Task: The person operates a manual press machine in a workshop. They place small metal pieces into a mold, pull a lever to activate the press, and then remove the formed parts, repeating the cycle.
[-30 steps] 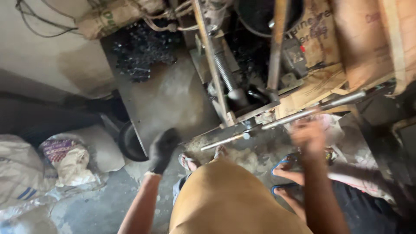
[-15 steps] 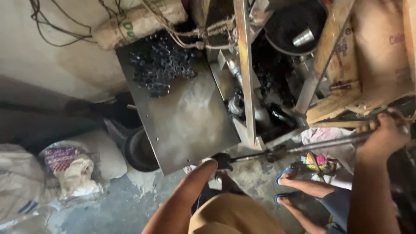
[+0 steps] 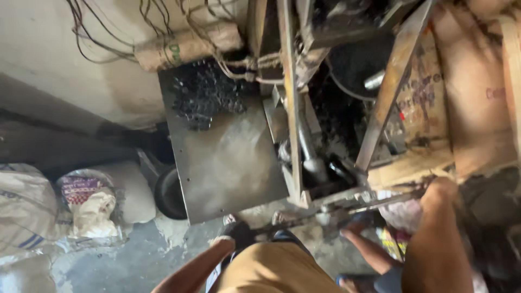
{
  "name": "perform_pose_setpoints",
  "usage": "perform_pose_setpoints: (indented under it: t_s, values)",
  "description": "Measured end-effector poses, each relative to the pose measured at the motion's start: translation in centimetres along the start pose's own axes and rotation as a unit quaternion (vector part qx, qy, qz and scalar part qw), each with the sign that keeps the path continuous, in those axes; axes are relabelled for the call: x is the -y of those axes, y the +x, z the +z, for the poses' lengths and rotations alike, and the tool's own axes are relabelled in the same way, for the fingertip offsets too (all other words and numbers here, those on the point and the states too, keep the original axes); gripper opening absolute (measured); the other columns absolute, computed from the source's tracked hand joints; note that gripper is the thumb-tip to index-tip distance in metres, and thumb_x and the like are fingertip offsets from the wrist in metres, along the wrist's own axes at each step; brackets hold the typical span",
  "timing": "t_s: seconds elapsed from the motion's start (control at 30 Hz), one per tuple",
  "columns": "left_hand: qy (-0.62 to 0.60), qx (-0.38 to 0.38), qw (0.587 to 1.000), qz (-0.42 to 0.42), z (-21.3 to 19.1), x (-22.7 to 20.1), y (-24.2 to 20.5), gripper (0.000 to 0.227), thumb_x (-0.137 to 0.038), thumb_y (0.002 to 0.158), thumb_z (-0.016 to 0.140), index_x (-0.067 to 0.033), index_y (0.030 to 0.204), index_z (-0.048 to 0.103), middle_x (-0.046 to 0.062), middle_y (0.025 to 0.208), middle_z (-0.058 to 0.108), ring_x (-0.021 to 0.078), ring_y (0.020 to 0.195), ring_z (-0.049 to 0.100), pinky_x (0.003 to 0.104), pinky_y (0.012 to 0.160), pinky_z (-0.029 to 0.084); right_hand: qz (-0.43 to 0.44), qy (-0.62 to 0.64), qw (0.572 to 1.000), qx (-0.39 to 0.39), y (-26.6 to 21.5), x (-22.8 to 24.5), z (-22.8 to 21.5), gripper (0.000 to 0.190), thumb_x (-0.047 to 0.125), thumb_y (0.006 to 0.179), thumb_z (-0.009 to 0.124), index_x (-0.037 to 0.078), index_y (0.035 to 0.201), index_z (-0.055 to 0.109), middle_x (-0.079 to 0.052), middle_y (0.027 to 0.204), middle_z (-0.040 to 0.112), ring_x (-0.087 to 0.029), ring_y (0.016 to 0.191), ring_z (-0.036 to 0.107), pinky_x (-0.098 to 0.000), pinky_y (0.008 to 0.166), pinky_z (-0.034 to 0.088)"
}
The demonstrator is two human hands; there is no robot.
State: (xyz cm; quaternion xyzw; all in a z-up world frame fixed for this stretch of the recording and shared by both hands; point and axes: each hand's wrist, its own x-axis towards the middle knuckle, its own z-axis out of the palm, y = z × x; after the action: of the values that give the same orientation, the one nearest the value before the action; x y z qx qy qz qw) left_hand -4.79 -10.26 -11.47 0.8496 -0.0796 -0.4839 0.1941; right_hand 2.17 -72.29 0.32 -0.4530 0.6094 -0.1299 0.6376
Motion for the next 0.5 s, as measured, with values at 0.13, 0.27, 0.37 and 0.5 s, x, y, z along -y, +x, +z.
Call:
perform_pose_setpoints:
  t_s: [0.13, 0.27, 0.37, 0.5]
  values:
    - [0.083, -0.006, 0.996, 0.043, -2.2, -1.5, -2.0, 0.048, -0.052, 0.092, 0.059, -0.0100, 0.095, 0.081, 0.029, 0.097, 0.070, 0.0411, 0.094, 0.071, 0.048, 0.082, 0.057, 0.021, -0.018, 1.000, 0.001, 1.7, -0.1, 1.2, 0.017, 0.023, 0.095, 0.057, 0.009, 0.100, 0.065, -0.006, 0.082, 0.065, -0.016, 0.057, 0.050, -0.0354, 0.051, 0.046]
    - [0.151, -0.064, 0.976, 0.141, -3.1, -1.8, -4.2, 0.062, -0.064, 0.100, 0.055, -0.0076, 0.097, 0.080, 0.040, 0.101, 0.062, 0.0484, 0.097, 0.066, 0.051, 0.081, 0.056, -0.058, 0.013, 0.998, -0.010, 0.4, -1.2, 2.2, 0.021, 0.025, 0.093, 0.054, 0.009, 0.099, 0.067, -0.007, 0.084, 0.069, -0.016, 0.057, 0.050, -0.0356, 0.051, 0.046]
    - [0.072, -0.035, 0.995, 0.061, -3.5, -2.3, -6.1, 0.066, -0.072, 0.081, 0.067, -0.0083, 0.094, 0.080, 0.021, 0.096, 0.072, 0.0386, 0.096, 0.070, 0.047, 0.089, 0.055, -0.116, 0.053, 0.992, 0.004, 0.1, -1.9, 2.7, 0.024, 0.027, 0.093, 0.053, 0.009, 0.098, 0.068, -0.008, 0.085, 0.073, -0.016, 0.057, 0.050, -0.0357, 0.051, 0.046]
    - [-0.004, -0.118, 0.993, -0.008, -3.7, -4.3, -7.3, 0.043, -0.053, 0.076, 0.070, -0.0144, 0.091, 0.080, 0.018, 0.090, 0.074, 0.0371, 0.089, 0.072, 0.048, 0.081, 0.057, -0.107, 0.106, 0.984, 0.096, 0.5, -2.7, 1.8, 0.029, 0.031, 0.095, 0.059, 0.002, 0.098, 0.065, -0.006, 0.071, 0.048, -0.018, 0.054, 0.048, -0.0350, 0.049, 0.047]
